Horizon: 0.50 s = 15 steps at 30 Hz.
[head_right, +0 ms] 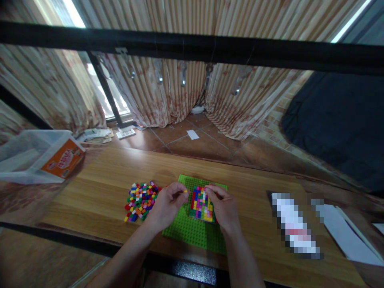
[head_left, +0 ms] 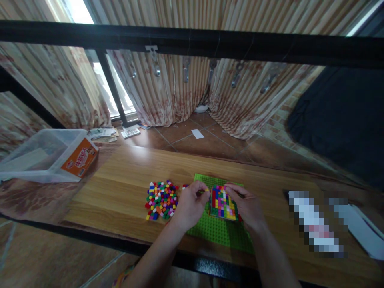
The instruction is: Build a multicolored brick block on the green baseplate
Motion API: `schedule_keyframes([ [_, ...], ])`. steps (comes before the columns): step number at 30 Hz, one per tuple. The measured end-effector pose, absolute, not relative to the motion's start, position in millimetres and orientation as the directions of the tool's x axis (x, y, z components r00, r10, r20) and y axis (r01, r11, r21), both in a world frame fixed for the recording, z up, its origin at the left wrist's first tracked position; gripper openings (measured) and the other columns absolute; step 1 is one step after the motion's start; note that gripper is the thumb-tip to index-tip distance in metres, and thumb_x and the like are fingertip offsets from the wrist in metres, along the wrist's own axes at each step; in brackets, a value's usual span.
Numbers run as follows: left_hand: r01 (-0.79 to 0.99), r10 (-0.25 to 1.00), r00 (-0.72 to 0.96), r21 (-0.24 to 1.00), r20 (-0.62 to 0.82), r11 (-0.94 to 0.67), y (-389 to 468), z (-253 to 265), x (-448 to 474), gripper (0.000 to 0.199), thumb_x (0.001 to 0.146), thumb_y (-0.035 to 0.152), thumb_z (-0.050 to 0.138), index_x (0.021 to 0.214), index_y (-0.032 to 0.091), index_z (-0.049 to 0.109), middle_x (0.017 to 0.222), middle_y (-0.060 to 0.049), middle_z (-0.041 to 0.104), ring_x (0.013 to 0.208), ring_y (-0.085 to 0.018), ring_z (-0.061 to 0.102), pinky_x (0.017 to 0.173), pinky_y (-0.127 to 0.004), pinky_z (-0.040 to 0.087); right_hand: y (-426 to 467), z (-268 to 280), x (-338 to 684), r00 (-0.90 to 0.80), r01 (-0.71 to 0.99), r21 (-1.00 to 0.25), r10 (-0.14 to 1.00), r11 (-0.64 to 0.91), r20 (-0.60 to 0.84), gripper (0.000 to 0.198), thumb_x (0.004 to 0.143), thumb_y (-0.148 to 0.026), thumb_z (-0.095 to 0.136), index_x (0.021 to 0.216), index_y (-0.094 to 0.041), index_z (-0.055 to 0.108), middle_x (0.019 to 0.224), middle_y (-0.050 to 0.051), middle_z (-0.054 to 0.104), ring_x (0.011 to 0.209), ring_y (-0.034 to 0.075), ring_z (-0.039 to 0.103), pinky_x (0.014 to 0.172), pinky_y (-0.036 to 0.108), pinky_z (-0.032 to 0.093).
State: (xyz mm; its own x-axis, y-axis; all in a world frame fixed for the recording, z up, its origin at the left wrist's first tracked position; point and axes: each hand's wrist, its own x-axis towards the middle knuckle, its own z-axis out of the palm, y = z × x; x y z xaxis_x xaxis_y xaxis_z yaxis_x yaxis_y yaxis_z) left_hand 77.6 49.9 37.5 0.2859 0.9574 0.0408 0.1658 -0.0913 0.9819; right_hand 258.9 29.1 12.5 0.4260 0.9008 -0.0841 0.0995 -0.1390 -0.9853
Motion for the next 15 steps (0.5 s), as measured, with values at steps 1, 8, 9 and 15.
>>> schedule_keyframes([
  [1, 0.168, 0.956, 0.291, 0.981, 0.042, -0.094, 49.8, 37.1, 77.7, 0.010, 0.083, 0.024, 0.055, 0.076, 0.018, 0.060, 0.066, 0.001, 0.059, 0.064, -0.014, 0.055, 0.060, -0.024, 0.041, 28.7, 12.9, 259.6, 0.420, 0.113, -0.983, 0.903, -0.145, -0.085, 0.034, 0.065, -0.050, 0.077, 0.083, -0.022, 0.077, 0.095, 0.007, 0.076, 0.086, 0.024, 0.069, 0.075, 0.039, 0.055],
  [8, 0.170, 0.958, 0.284, 0.982, 0.036, -0.087, 49.4, 33.9, 78.1, 0.008, 0.083, 0.022, 0.055, 0.078, 0.018, 0.060, 0.067, 0.001, 0.059, 0.064, -0.014, 0.056, 0.060, -0.023, 0.041, 26.7, 20.6, 261.1, 0.391, 0.175, -0.975, 0.919, -0.137, -0.059, 0.033, 0.065, -0.050, 0.076, 0.081, -0.021, 0.077, 0.093, 0.008, 0.075, 0.084, 0.024, 0.068, 0.071, 0.038, 0.053],
  [9, 0.169, 0.958, 0.285, 0.982, 0.034, -0.085, 49.4, 33.2, 78.2, 0.008, 0.083, 0.022, 0.055, 0.078, 0.018, 0.060, 0.067, 0.001, 0.059, 0.064, -0.013, 0.055, 0.060, -0.023, 0.041, 26.6, 21.9, 260.7, 0.387, 0.180, -0.974, 0.920, -0.137, -0.058, 0.033, 0.065, -0.050, 0.076, 0.081, -0.021, 0.077, 0.091, 0.007, 0.075, 0.082, 0.024, 0.068, 0.071, 0.038, 0.053],
  [15, 0.142, 0.952, 0.299, 0.983, 0.071, -0.118, 48.1, 31.5, 79.9, 0.007, 0.082, 0.019, 0.055, 0.080, 0.019, 0.061, 0.074, 0.000, 0.060, 0.069, -0.014, 0.057, 0.064, -0.023, 0.043, 26.8, 24.8, 259.8, 0.344, 0.248, -0.957, 0.937, -0.151, -0.059, 0.033, 0.070, -0.050, 0.072, 0.084, -0.021, 0.076, 0.081, 0.005, 0.075, 0.073, 0.022, 0.066, 0.069, 0.036, 0.052],
])
